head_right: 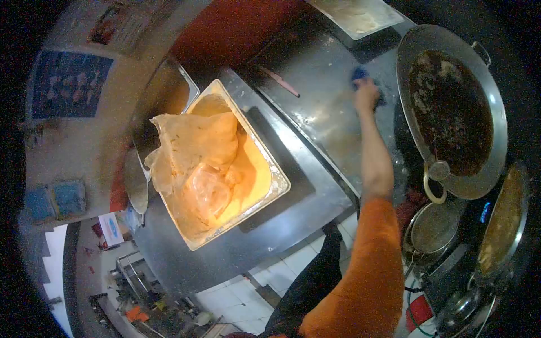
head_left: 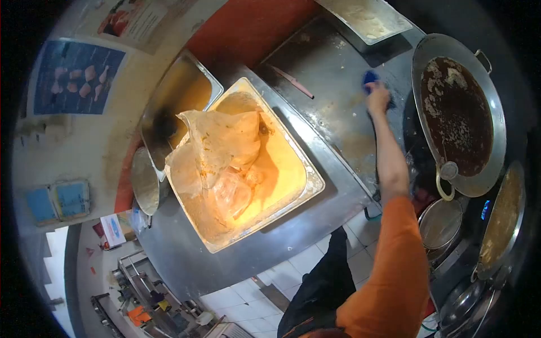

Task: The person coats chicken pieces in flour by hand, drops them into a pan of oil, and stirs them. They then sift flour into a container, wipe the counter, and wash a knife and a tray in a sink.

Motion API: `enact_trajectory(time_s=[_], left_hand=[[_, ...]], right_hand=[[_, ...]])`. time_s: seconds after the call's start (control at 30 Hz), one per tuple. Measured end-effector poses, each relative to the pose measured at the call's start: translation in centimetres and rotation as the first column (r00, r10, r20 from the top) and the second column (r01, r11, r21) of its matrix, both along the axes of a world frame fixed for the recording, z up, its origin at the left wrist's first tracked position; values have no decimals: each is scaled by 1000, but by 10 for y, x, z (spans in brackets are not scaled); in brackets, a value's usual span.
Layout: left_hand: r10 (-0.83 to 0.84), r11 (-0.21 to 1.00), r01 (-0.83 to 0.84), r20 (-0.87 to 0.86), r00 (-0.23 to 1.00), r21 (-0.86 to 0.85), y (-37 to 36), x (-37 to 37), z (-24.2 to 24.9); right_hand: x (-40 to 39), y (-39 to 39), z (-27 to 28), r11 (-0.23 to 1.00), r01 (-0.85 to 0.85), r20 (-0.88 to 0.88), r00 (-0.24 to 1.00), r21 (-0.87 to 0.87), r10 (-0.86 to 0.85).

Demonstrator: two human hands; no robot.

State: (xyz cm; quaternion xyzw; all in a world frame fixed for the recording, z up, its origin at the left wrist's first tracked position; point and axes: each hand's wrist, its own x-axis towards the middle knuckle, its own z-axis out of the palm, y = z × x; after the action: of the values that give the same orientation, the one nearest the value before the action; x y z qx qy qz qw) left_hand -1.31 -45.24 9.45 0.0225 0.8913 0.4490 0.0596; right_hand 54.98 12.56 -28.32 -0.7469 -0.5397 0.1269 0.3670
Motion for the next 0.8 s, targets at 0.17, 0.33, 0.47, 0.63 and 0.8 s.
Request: enact_trajectory(time_s=[0.17, 0.33, 0.47, 0.63, 0.8], left_hand=[[-1, 1000, 1, 32, 999, -5, 14, -5, 0], [-10, 1000, 10, 8, 1000, 0, 21, -10, 6], [-21, 1000, 21, -15, 1000, -2, 22, -13, 11], [-9, 1000, 9, 8, 1000, 10, 15, -17, 12], [-28, 1000, 28, -7, 1000, 14, 1, -16, 19]], right_hand=[[-92, -109, 46, 713, -691, -286, 712, -118, 642], [21, -25, 74, 995, 51, 224, 972, 88, -69], [55, -14, -35, 760, 425, 554, 826, -492, -104], [-3, -127, 3, 609, -241, 143, 847, -755, 512], [-9, -126, 97, 731, -239, -1, 951, -639, 310]])
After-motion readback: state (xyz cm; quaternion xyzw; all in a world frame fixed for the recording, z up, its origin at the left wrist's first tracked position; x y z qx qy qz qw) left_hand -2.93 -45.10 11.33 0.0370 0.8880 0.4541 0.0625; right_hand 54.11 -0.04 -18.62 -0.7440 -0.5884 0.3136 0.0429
